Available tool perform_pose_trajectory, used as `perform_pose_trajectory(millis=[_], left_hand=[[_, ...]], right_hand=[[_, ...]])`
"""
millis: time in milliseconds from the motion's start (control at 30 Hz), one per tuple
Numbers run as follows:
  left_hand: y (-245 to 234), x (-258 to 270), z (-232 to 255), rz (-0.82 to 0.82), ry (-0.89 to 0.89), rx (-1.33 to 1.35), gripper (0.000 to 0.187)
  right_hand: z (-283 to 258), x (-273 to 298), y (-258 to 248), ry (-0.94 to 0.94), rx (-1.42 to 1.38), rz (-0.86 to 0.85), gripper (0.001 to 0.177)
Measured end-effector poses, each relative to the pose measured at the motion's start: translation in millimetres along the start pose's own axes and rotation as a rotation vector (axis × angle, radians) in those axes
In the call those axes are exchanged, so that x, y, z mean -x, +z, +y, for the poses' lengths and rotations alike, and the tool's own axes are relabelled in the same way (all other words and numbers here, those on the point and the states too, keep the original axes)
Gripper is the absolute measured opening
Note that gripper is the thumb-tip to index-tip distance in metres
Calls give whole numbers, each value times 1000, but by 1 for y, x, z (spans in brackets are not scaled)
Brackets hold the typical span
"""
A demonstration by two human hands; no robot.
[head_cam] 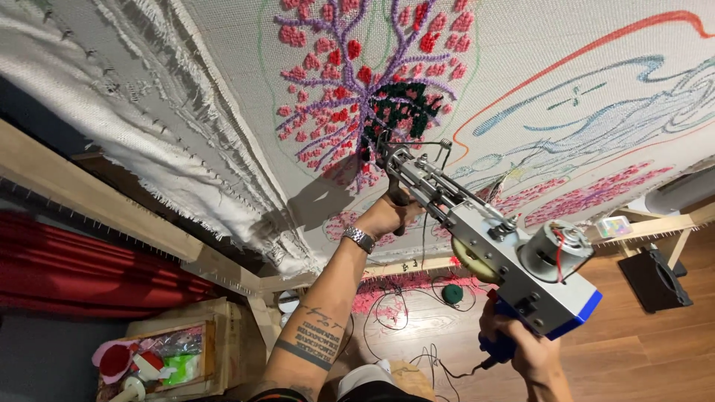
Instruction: Using a tufting gun to insert yarn into a rug backing stretched on a frame.
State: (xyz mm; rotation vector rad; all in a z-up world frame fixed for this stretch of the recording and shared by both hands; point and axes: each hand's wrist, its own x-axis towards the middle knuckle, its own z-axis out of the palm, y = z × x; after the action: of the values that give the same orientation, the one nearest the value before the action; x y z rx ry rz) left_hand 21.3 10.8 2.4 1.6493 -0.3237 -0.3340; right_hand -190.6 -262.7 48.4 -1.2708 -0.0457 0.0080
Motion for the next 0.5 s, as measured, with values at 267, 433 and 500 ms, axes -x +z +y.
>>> perform_pose_trajectory(millis=[267,433,500], left_hand=[[9,11,11,89,-62,73,27],[12,16,-12,95,-149,129,27],[9,12,-29,114,-137,178,25]], right_hand=[[-10,6,1,13,9,32,28],[-4,1,9,63,38,44,27],[4,-1,8,96,17,31,25]])
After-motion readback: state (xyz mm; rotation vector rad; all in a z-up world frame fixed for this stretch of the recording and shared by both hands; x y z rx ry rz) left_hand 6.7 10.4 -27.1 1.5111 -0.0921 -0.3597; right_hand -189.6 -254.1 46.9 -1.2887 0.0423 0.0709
